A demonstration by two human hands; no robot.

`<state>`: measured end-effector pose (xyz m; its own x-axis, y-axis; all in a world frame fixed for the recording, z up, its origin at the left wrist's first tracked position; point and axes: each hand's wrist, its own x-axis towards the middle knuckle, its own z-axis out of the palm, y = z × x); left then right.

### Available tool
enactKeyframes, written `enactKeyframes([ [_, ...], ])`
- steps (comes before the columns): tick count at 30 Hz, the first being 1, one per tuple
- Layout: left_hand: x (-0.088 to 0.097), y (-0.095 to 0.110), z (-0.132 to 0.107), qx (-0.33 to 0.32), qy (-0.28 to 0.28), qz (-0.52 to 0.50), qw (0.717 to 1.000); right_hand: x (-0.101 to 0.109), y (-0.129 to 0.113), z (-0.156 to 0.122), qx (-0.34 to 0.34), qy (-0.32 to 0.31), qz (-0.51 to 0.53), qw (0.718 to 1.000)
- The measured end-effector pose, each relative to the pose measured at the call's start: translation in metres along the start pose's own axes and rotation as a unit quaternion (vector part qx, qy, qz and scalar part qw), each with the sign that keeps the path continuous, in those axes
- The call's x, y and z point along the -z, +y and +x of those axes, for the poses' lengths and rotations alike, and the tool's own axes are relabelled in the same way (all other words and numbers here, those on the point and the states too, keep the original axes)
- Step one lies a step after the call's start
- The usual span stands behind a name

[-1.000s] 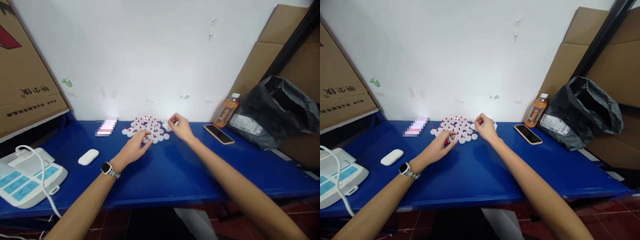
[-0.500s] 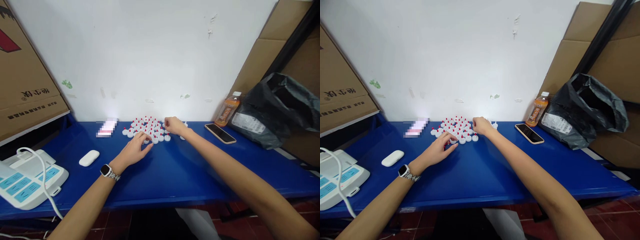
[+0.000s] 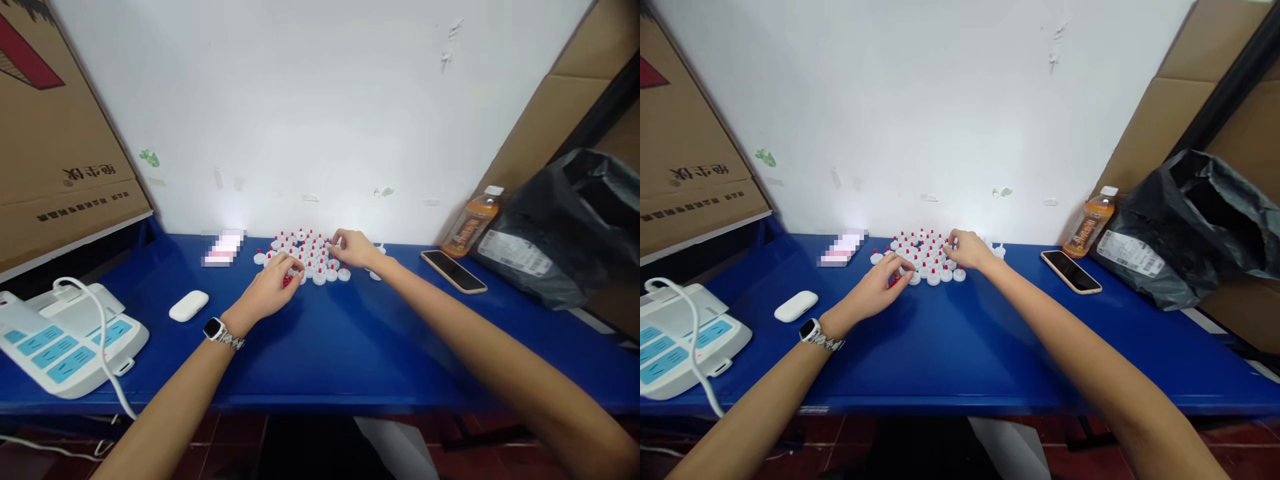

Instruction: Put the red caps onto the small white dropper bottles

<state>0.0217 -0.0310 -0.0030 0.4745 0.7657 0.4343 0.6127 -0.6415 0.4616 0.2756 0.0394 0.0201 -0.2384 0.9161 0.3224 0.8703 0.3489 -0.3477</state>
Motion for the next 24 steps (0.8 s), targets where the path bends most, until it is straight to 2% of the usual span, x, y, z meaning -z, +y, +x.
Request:
enactKeyframes([
  [4,0.001,-0.008,0.001,0.026,0.015,0.001,1.000,-0.008,-0.015,0.035,0.030,-0.008,-0.021,0.999],
  [8,0.002,-0.011,-0.001,0.030,0.014,-0.012,0.999,-0.029,-0.040,0.074,0.029,-0.027,-0.081,0.996],
  [11,0.004,-0.013,-0.002,0.035,0.017,-0.021,0.999,-0.043,-0.054,0.092,0.020,-0.046,-0.113,0.992],
  [14,0.006,-0.016,-0.003,0.038,0.018,-0.023,0.999,-0.050,-0.055,0.098,0.019,-0.057,-0.110,0.992],
  [20,0.008,-0.011,-0.002,0.025,0.023,-0.035,0.999,-0.045,-0.040,0.102,0.043,-0.082,-0.086,0.992],
  [24,0.009,-0.011,-0.002,0.029,0.023,-0.034,0.999,-0.047,-0.041,0.105,0.046,-0.092,-0.068,0.992],
])
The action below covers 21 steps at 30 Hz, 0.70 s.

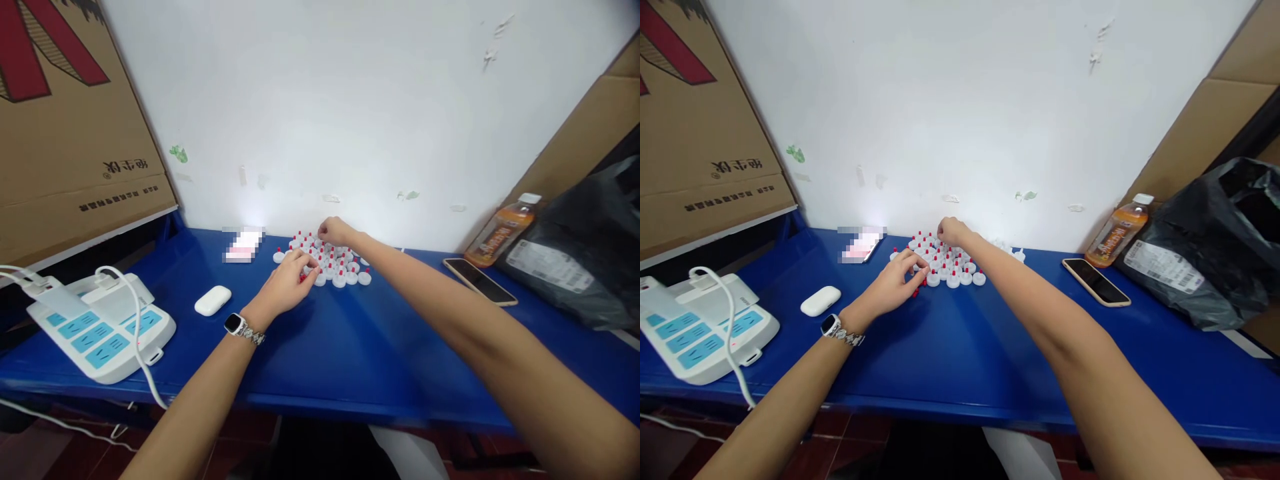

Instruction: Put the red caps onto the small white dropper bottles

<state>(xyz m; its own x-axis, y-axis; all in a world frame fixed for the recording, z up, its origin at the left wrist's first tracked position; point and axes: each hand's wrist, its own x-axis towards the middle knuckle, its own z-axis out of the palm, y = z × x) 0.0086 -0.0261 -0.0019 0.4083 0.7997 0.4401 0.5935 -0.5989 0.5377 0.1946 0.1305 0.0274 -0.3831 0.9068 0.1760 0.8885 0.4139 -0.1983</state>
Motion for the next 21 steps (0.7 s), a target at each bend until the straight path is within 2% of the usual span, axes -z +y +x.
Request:
enactKeyframes([
  [3,0.000,-0.003,0.000,0.007,0.001,0.002,1.000,-0.001,-0.006,-0.002,0.001,0.018,0.018,1.000],
  [6,0.000,-0.005,0.000,0.007,0.002,0.004,1.000,0.003,-0.005,-0.019,0.003,0.069,0.046,0.997],
  [10,-0.001,-0.001,0.001,-0.007,-0.007,0.004,1.000,0.015,0.020,-0.069,-0.006,0.150,0.081,0.985],
  [13,-0.005,0.003,0.001,-0.018,-0.018,0.005,1.000,0.023,0.048,-0.110,-0.034,0.176,0.051,0.982],
  [17,-0.011,0.008,0.004,-0.041,-0.022,0.004,0.999,0.025,0.069,-0.141,-0.084,0.118,0.001,0.989],
  [21,-0.016,0.015,0.011,-0.050,-0.016,0.012,0.999,0.021,0.067,-0.142,-0.081,0.075,-0.020,0.994],
])
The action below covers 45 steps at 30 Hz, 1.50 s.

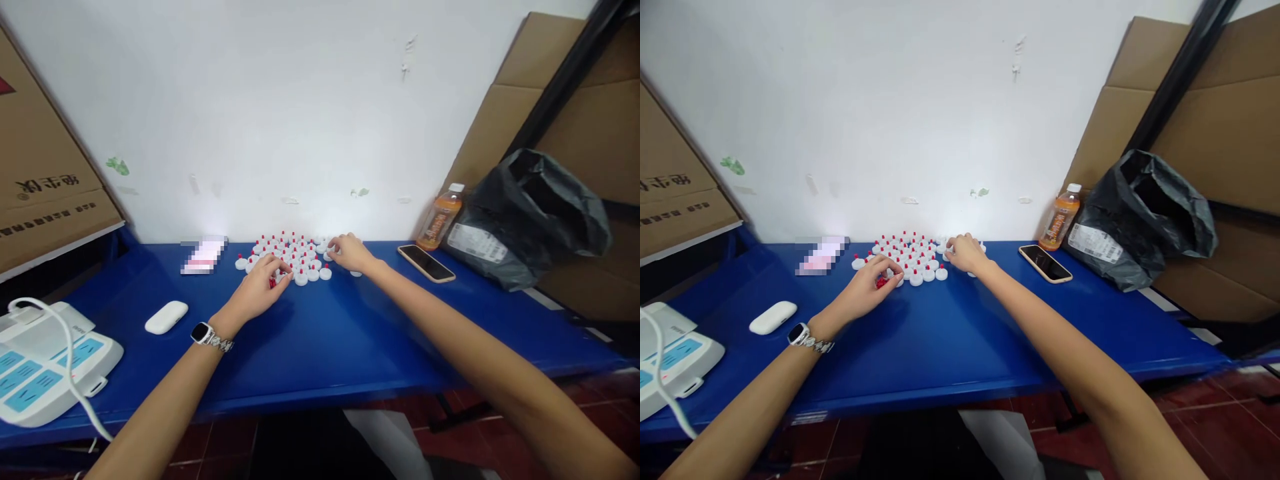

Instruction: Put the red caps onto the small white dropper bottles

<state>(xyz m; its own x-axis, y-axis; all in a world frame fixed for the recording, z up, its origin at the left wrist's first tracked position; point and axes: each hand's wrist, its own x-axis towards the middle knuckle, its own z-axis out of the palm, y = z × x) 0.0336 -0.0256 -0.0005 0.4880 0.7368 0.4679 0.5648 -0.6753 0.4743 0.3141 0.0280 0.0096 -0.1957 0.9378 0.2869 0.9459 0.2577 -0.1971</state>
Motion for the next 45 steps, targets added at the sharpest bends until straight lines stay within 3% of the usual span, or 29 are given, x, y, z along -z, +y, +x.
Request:
enactKeyframes([
  [3,-0.001,0.006,0.007,-0.012,0.001,0.014,1.000,-0.002,-0.003,0.002,-0.010,0.010,0.028,1.000],
  [8,0.000,0.015,0.011,-0.028,0.031,0.027,0.999,0.003,-0.013,-0.011,-0.039,0.056,0.188,0.980],
  [11,0.002,0.018,0.007,-0.039,0.066,0.034,0.996,0.009,-0.040,-0.028,-0.034,0.125,0.299,0.945],
  [13,0.004,0.016,0.003,-0.045,0.072,0.040,0.996,0.011,-0.065,-0.036,0.005,0.119,0.372,0.921],
  [17,0.012,0.002,-0.005,-0.028,0.027,0.027,0.999,0.004,-0.111,-0.037,0.065,0.072,0.451,0.887],
  [19,0.019,-0.009,-0.009,0.009,0.019,0.019,1.000,-0.007,-0.123,-0.035,0.056,0.071,0.447,0.890],
  [21,0.028,-0.018,-0.013,0.049,0.028,0.016,0.998,-0.021,-0.129,-0.036,0.068,0.073,0.400,0.911],
  [24,0.040,-0.027,-0.017,0.082,0.051,0.002,0.995,-0.038,-0.132,-0.045,0.170,0.056,0.252,0.951],
  [26,0.044,-0.028,-0.018,0.093,0.061,-0.008,0.994,-0.043,-0.135,-0.052,0.231,0.044,0.158,0.959],
  [30,0.043,-0.025,-0.019,0.103,0.051,-0.024,0.993,-0.045,-0.142,-0.058,0.265,0.032,0.070,0.961],
  [41,0.026,-0.017,-0.020,0.066,0.019,-0.012,0.998,-0.036,-0.126,-0.061,0.265,-0.029,0.153,0.952],
  [45,0.018,-0.014,-0.019,0.052,0.000,-0.010,0.999,-0.032,-0.121,-0.064,0.237,-0.011,0.166,0.957],
])
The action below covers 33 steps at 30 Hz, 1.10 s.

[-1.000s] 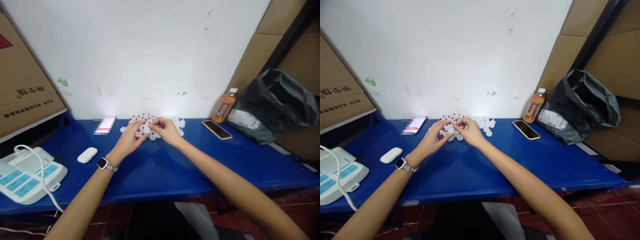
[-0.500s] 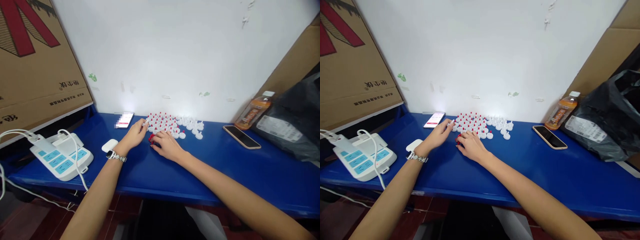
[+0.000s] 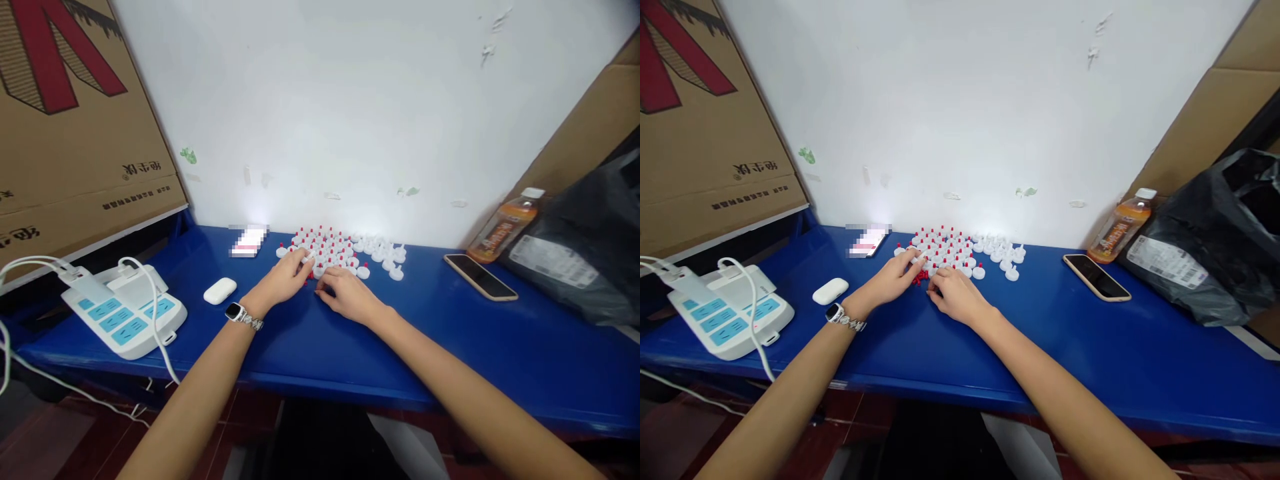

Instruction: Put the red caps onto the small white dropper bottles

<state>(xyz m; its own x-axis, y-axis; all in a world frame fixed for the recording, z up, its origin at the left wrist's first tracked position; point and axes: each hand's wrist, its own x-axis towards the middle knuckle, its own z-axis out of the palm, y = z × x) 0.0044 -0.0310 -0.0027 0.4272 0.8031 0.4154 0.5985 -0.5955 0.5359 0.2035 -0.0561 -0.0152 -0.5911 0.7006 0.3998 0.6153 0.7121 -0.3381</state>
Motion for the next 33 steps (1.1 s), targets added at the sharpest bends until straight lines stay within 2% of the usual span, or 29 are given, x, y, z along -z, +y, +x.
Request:
enactKeyframes([
  [2,-0.002,0.002,0.000,-0.005,-0.005,-0.005,1.000,0.000,0.001,0.001,-0.025,0.042,0.043,0.998],
  [4,-0.004,0.005,0.000,-0.002,-0.012,-0.004,1.000,0.000,0.002,0.004,-0.084,0.125,0.144,0.978],
  [5,-0.005,0.007,0.000,-0.002,-0.016,-0.002,1.000,0.000,0.002,0.006,-0.119,0.179,0.207,0.954],
  [8,-0.012,0.017,-0.001,-0.032,-0.026,0.017,0.999,-0.001,0.003,0.012,-0.185,0.323,0.361,0.855],
  [9,-0.015,0.020,-0.002,-0.049,-0.026,0.030,0.998,-0.002,0.002,0.014,-0.190,0.350,0.389,0.831],
  [11,-0.020,0.028,-0.003,-0.074,-0.024,0.065,0.995,-0.005,0.000,0.015,-0.195,0.373,0.415,0.806],
  [18,-0.027,0.037,-0.006,-0.076,-0.018,0.138,0.987,-0.016,-0.006,0.015,-0.187,0.388,0.422,0.798],
  [21,-0.027,0.037,-0.006,-0.067,-0.012,0.142,0.987,-0.014,-0.003,0.014,-0.189,0.398,0.397,0.805],
  [25,-0.027,0.036,-0.005,-0.064,-0.008,0.132,0.989,-0.011,0.004,0.013,-0.184,0.430,0.381,0.798],
  [33,-0.031,0.033,-0.006,-0.079,0.006,0.136,0.987,-0.011,-0.008,0.014,-0.182,0.382,0.415,0.806],
])
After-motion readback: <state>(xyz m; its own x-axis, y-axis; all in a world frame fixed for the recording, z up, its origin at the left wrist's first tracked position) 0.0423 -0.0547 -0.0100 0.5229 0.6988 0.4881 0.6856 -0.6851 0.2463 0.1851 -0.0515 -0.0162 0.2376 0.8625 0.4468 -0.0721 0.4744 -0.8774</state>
